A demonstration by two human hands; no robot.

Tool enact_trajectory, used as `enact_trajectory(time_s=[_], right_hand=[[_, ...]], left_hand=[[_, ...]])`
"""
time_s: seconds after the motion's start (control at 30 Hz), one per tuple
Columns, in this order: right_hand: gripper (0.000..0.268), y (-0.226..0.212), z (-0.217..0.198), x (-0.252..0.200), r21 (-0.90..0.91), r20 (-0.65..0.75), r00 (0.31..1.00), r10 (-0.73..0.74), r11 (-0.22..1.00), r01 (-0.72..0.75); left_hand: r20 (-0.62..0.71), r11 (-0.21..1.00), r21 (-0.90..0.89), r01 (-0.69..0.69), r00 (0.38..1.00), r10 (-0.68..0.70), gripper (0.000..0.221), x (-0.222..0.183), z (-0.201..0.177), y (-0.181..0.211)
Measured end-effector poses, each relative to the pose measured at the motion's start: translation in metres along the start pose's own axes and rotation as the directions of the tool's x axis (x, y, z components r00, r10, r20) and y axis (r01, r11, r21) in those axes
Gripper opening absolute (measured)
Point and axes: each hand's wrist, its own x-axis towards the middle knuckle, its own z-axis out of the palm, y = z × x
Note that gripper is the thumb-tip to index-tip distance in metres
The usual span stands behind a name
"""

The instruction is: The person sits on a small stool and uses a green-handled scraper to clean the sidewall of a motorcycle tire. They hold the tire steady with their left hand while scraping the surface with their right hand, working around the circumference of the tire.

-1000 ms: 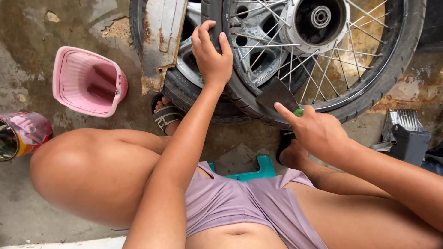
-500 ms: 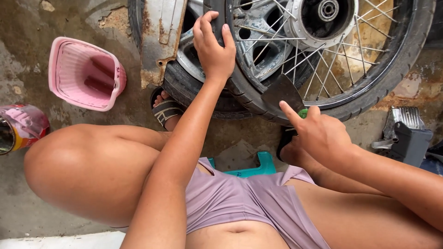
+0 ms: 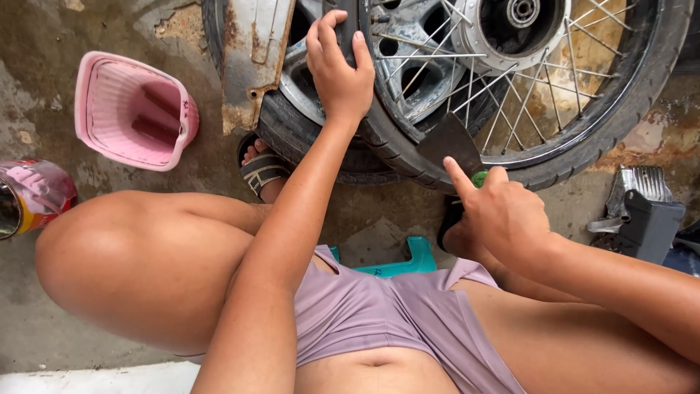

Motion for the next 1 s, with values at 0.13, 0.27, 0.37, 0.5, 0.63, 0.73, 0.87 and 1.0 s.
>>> enact_trajectory(time_s=[0.13, 0.27, 0.37, 0.5, 0.63, 0.73, 0.87, 1.0], right_hand=[[0.104, -0.011, 0.018, 0.005, -0.031, -0.204, 0.979, 0.026, 0.999, -0.033], [0.091, -0.008, 0.013, 0.001, -0.066, -0.147, 0.989, 0.01, 0.998, -0.02], [0.093, -0.014, 0.024, 0.008, -0.037, -0.212, 0.977, 0.014, 0.999, -0.022], [0.092, 0.005, 0.007, 0.006, 0.173, -0.003, 0.998, -0.06, 0.983, 0.06], [0.091, 0.012, -0.009, 0.029, 0.377, 0.08, 0.991, -0.106, 0.924, 0.069], [0.098, 0.008, -0.007, 0.024, 0.152, -0.061, 0.995, -0.078, 0.985, 0.086], [0.095, -0.002, -0.011, 0.025, 0.124, 0.014, 1.0, -0.019, 0.992, 0.017], [0.092, 0.005, -0.005, 0.009, 0.06, -0.038, 0.995, -0.097, 0.993, 0.099]], left_hand=[[-0.003, 1.0, 0.013, 0.016, 1.0, -0.016, 0.028, 0.0, -0.001, 0.003], [-0.013, 1.0, 0.014, 0.007, 1.0, -0.007, 0.027, -0.001, -0.001, 0.001], [-0.013, 1.0, 0.01, 0.004, 1.0, -0.004, 0.027, -0.003, 0.0, 0.0], [-0.013, 1.0, 0.014, 0.01, 1.0, -0.01, 0.027, -0.002, 0.001, -0.001], [-0.017, 1.0, -0.001, -0.008, 1.0, 0.008, 0.027, -0.002, 0.0, 0.002], [-0.017, 1.0, 0.008, 0.012, 1.0, -0.012, 0.026, -0.001, 0.0, 0.003], [-0.026, 1.0, 0.01, 0.001, 1.0, -0.001, 0.027, -0.003, 0.0, -0.001], [-0.021, 1.0, 0.016, 0.017, 1.0, -0.016, 0.027, -0.003, -0.001, 0.002]])
